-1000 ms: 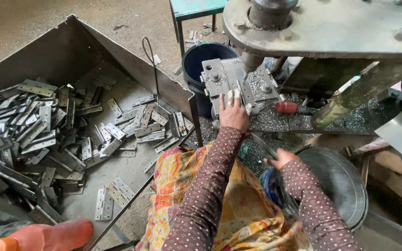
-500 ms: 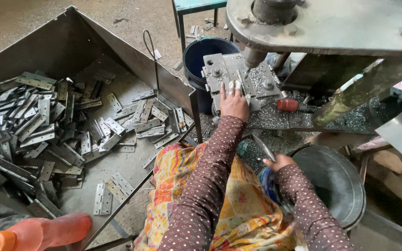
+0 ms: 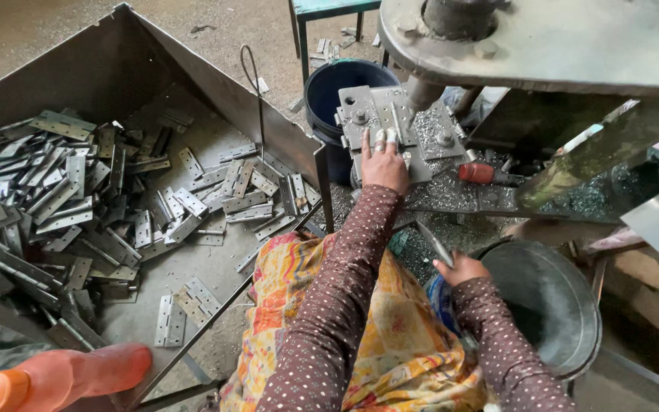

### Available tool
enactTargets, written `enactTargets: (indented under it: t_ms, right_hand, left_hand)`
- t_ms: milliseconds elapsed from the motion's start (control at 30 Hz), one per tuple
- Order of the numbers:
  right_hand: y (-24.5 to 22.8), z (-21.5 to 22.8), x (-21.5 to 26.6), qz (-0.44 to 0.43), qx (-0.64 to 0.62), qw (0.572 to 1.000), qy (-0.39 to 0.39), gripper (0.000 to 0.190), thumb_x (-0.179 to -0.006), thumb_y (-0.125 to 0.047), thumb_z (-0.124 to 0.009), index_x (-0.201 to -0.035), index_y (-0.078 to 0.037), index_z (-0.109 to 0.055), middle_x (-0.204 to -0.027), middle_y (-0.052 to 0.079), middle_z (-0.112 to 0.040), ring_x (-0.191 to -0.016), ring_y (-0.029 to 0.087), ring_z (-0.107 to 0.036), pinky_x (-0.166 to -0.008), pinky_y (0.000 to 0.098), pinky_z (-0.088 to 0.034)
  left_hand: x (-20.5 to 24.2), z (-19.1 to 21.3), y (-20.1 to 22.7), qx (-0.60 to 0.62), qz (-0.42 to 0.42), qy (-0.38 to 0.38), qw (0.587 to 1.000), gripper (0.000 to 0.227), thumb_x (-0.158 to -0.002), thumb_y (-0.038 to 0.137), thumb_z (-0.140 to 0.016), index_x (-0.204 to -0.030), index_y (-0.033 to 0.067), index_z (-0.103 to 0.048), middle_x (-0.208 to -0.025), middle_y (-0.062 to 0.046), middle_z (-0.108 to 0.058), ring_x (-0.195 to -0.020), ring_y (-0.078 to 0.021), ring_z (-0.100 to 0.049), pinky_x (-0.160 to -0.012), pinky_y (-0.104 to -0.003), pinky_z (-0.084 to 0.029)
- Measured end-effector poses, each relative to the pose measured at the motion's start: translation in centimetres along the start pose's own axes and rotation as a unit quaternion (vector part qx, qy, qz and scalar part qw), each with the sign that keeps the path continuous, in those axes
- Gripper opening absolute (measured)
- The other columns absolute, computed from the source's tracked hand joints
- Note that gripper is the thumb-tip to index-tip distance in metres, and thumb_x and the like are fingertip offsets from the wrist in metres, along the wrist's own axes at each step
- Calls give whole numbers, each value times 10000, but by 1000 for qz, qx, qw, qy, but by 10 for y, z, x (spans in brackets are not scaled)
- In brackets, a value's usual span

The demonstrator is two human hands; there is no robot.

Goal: The person repeatedly picks up metal hinge pieces from a bin, places them into a manual punching machine, and operates the lever to process them. The person then removes the processed pieces and returns them to the bin, continuing this cycle throughout the clip.

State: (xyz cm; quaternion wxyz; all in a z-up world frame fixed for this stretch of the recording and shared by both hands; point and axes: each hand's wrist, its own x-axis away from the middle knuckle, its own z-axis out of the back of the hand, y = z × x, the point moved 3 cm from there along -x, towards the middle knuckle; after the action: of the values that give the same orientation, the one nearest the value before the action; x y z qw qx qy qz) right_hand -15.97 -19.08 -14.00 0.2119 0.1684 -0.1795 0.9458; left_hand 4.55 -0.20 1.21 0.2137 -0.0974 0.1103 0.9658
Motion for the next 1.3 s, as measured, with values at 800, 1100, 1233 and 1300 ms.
enactTargets:
  t_ms: [800, 1100, 1233, 1300]
  right_hand:
    - [7, 52, -6, 74, 75, 991, 82, 626, -933, -618, -679, -1043, -2, -699, -894, 285, -695, -849, 497, -667, -721, 545, -517]
    - [10, 76, -42, 38, 136, 990, -7, 617, -931, -652, -658, -936, -38, -730, -755, 138, -707, -702, 305, -702, -706, 442, -548]
    - [8, 80, -36, 35, 130, 991, -19, 607, -948, -647, -645, -927, -44, -709, -718, 142, -704, -705, 307, -698, -709, 441, -547]
    - [4, 82, -29, 28, 120, 992, -24, 600, -943, -640, -648, -946, -43, -707, -738, 146, -699, -704, 313, -695, -700, 449, -551]
  left_hand:
    - [131, 49, -92, 121, 5, 224, 967, 309, -906, 299, -649, -1146, 105, -632, -1262, -72, -615, -1245, -239, -579, -1164, -483, -393]
    - [375, 6, -355, -74, 463, -76, 880, 305, -920, 219, -626, -1214, 139, -635, -1302, -116, -602, -1124, -300, -639, -1025, -562, -433]
    - [391, -8, -377, -20, 284, 48, 957, 811, -550, 303, -777, -1307, 78, -590, -1287, -203, -586, -1176, -448, -558, -948, -659, -437]
    - [382, -16, -382, -8, 320, -55, 946, 589, -775, 240, -720, -1336, 125, -585, -1295, -131, -612, -1177, -344, -590, -1073, -601, -400]
